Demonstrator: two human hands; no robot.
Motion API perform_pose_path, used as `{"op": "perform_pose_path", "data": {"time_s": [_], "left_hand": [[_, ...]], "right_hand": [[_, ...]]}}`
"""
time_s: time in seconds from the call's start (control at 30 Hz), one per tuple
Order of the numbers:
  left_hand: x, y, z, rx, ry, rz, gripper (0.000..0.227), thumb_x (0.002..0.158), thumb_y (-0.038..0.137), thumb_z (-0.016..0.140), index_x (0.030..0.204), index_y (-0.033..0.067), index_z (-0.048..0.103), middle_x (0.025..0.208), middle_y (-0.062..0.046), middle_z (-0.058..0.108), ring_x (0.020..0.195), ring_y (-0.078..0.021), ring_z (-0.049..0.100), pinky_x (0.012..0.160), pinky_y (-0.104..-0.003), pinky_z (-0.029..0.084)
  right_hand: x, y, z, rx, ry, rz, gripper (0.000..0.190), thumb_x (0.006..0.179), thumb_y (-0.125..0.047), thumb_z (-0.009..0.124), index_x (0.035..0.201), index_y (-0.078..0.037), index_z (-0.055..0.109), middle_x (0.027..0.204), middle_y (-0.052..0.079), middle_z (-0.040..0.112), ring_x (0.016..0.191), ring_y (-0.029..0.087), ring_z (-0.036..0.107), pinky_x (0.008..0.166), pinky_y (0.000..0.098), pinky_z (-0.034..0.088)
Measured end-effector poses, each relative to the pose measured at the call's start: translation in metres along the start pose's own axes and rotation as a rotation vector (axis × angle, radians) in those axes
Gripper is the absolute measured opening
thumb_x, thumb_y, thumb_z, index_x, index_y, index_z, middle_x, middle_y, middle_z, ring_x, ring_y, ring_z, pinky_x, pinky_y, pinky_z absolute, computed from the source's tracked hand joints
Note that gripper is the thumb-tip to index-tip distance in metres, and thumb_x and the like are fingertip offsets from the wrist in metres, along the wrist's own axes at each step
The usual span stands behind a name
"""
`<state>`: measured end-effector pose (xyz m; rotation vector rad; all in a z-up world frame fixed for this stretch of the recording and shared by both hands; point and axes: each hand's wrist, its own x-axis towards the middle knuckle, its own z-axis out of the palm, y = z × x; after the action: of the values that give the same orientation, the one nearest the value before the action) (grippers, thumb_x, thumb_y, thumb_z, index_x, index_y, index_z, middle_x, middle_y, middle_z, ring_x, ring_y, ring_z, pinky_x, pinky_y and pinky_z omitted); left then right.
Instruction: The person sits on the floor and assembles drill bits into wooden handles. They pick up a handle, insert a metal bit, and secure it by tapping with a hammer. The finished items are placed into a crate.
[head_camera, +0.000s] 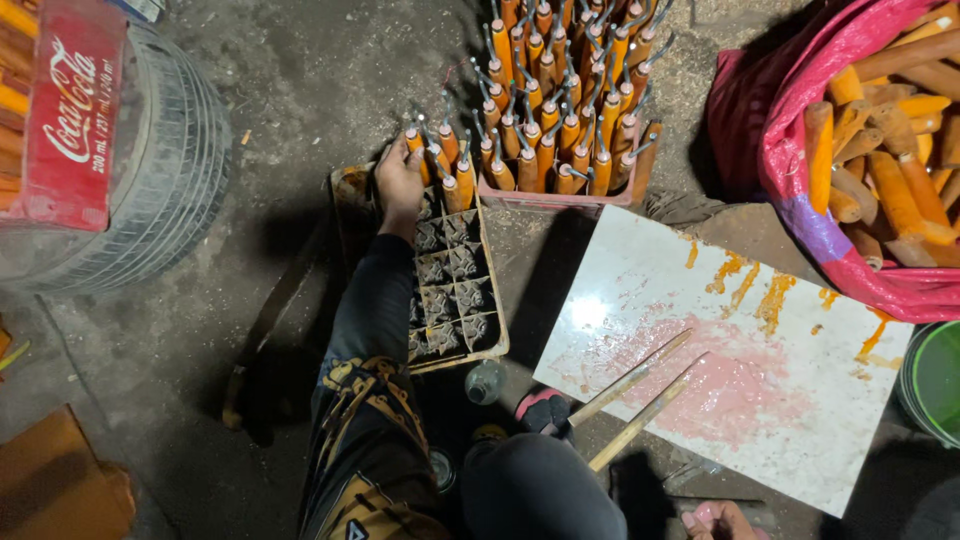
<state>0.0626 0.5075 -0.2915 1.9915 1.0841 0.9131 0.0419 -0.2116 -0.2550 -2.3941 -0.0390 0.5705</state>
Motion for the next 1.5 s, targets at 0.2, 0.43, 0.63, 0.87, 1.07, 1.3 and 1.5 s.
{"op": "perform_pose_path", "data": {"time_s": [0.2,0.43,0.63,0.87,1.07,1.3,1.5], "left_hand": [[-0.003,0.011,0.000,-0.109,-0.043,-0.052,0.042,0.094,0.004,0.069,0.136,0.0017,0.061,0.125,-0.013,0.072,0.111,-0.0218,0.071,0.099,-0.033,0.054],[-0.006,-0.007,0.008,0.155,0.039,0.441,0.021,0.096,0.009,0.074,0.114,0.0003,0.069,0.136,-0.022,0.064,0.124,-0.0312,0.062,0.104,-0.039,0.050],[-0.017,0.054,-0.039,0.112,0.090,0.121,0.034,0.100,0.008,0.074,0.130,0.0001,0.062,0.136,-0.018,0.062,0.125,-0.0290,0.058,0.105,-0.039,0.049],[-0.027,0.272,-0.061,-0.014,0.081,0.505,0.050,0.104,0.007,0.075,0.149,-0.0001,0.053,0.136,-0.013,0.059,0.126,-0.0265,0.054,0.107,-0.039,0.047],[-0.073,0.424,0.113,0.181,-0.618,0.925,0.021,0.090,0.010,0.065,0.109,0.0050,0.071,0.108,-0.018,0.072,0.106,-0.0393,0.067,0.093,-0.048,0.054],[-0.196,0.444,0.365,0.091,-0.944,1.022,0.023,0.089,0.010,0.056,0.106,0.0031,0.069,0.111,-0.021,0.069,0.107,-0.0403,0.065,0.092,-0.050,0.052],[-0.198,0.423,0.534,0.828,-0.990,1.085,0.036,0.098,0.023,0.048,0.118,0.0059,0.072,0.127,-0.011,0.067,0.131,-0.0291,0.054,0.108,-0.049,0.038]], "right_hand": [[-0.003,0.016,0.005,-0.076,-0.043,-0.024,0.027,0.078,-0.023,0.088,0.089,-0.008,0.068,0.059,0.008,0.068,0.058,0.014,0.063,0.073,0.0303,0.047],[-0.005,-0.011,-0.030,-0.268,-0.172,-0.252,0.030,0.072,-0.021,0.085,0.099,-0.015,0.073,0.080,0.002,0.081,0.078,0.015,0.074,0.085,0.0403,0.033],[-0.028,-0.115,-0.183,-0.188,-0.072,-0.082,0.019,0.084,-0.031,0.075,0.092,-0.014,0.071,0.077,0.003,0.074,0.074,0.014,0.072,0.072,0.0308,0.059],[-0.036,-0.165,-0.241,-0.131,-0.147,-0.701,0.016,0.082,-0.014,0.068,0.096,-0.019,0.075,0.084,-0.001,0.074,0.080,0.017,0.073,0.071,0.0287,0.058],[-0.071,-0.151,-0.187,-0.497,-0.512,-1.079,0.024,0.102,-0.032,0.054,0.092,-0.014,0.066,0.085,0.007,0.065,0.085,0.027,0.068,0.073,0.0444,0.052],[-0.040,-0.090,-0.189,-0.684,-0.273,-1.007,0.030,0.087,-0.033,0.057,0.105,-0.010,0.068,0.089,0.011,0.063,0.079,0.033,0.065,0.063,0.0487,0.051],[0.005,-0.022,-0.189,-0.666,-0.272,-0.734,0.037,0.088,-0.038,0.056,0.110,-0.011,0.066,0.091,0.010,0.064,0.081,0.032,0.066,0.066,0.0479,0.052]]}}
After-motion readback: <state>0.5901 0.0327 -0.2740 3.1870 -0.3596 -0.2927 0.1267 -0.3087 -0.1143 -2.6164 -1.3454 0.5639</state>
